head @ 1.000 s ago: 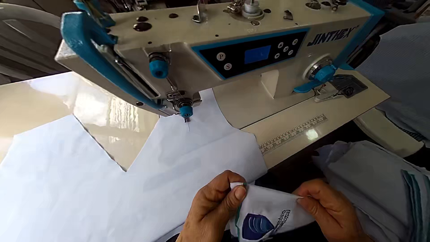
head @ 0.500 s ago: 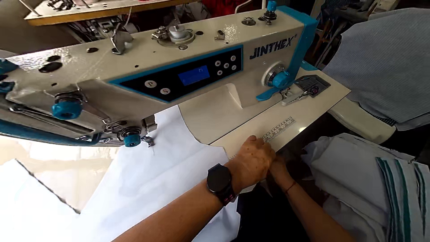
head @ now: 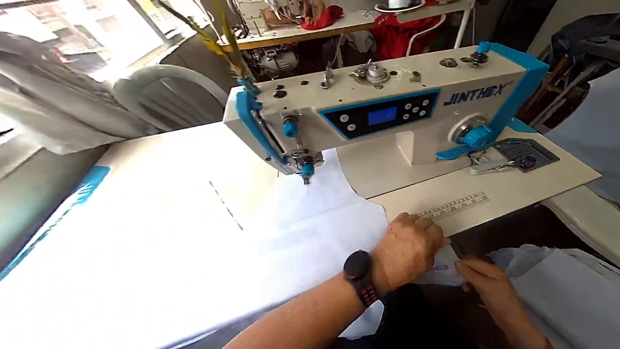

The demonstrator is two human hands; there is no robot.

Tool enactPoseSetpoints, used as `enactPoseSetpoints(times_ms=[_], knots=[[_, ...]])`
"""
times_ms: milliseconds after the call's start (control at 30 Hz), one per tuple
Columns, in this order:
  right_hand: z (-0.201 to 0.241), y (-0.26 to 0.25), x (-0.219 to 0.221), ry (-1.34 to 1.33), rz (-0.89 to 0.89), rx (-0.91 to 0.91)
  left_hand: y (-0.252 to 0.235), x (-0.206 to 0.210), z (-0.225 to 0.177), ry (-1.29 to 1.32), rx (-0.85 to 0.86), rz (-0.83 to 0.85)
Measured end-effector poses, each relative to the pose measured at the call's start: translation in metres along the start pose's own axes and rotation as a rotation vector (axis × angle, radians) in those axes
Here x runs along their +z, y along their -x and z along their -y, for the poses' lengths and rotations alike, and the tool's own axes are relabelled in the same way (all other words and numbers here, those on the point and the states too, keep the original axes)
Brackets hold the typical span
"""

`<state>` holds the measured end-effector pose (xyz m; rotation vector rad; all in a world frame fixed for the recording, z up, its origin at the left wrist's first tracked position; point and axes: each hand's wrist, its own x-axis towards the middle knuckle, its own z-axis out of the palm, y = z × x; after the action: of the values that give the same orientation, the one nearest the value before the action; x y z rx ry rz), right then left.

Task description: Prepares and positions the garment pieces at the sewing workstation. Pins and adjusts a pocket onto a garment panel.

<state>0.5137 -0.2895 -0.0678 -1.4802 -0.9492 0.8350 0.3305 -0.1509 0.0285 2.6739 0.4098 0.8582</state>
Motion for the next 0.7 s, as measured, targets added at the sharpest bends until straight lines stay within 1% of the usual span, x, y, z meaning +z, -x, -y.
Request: enactPoseSetpoints(times_ms=[67,100,133,200,233,267,333,400,433,467,500,600,633,700], knots=[[0.042,0.019,-0.004,-0.036,0.162,-0.209,0.043,-0.040,-0.006,0.378,-0.164,-0.133],[0.066,0.026,0.002,-0.044,0.269,-0.302,0.068,-0.060,-0.008,0.553,-0.258,-0.165],[0.090,0.031,0.014,-0.059,0.378,-0.388,0.093,-0.081,-0.010,0.669,-0.354,-0.174],[0.127,0.036,0.053,-0.116,0.568,-0.523,0.132,-0.126,-0.011,0.770,-0.498,-0.141],[0.139,0.038,0.077,-0.145,0.627,-0.572,0.145,-0.150,-0.011,0.771,-0.542,-0.119],[0.146,0.041,0.102,-0.183,0.656,-0.607,0.152,-0.174,-0.010,0.721,-0.575,-0.114],[0.153,0.047,0.148,-0.290,0.657,-0.677,0.147,-0.212,-0.004,0.463,-0.590,-0.137],[0.152,0.050,0.179,-0.311,0.609,-0.795,0.119,-0.226,0.008,0.102,-0.562,-0.145],[0.147,0.050,0.188,-0.282,0.578,-0.818,0.101,-0.222,0.016,-0.033,-0.555,-0.103],[0.140,0.049,0.193,-0.244,0.553,-0.789,0.084,-0.210,0.027,-0.101,-0.541,-0.039],[0.130,0.049,0.193,-0.201,0.533,-0.706,0.071,-0.193,0.042,-0.101,-0.526,0.041],[0.096,0.044,0.186,-0.165,0.463,-0.308,0.049,-0.139,0.083,-0.009,-0.574,0.307],[0.089,0.043,0.181,-0.157,0.441,-0.212,0.043,-0.130,0.088,0.015,-0.612,0.374],[0.082,0.042,0.172,-0.152,0.433,-0.079,0.037,-0.123,0.088,0.029,-0.661,0.431]])
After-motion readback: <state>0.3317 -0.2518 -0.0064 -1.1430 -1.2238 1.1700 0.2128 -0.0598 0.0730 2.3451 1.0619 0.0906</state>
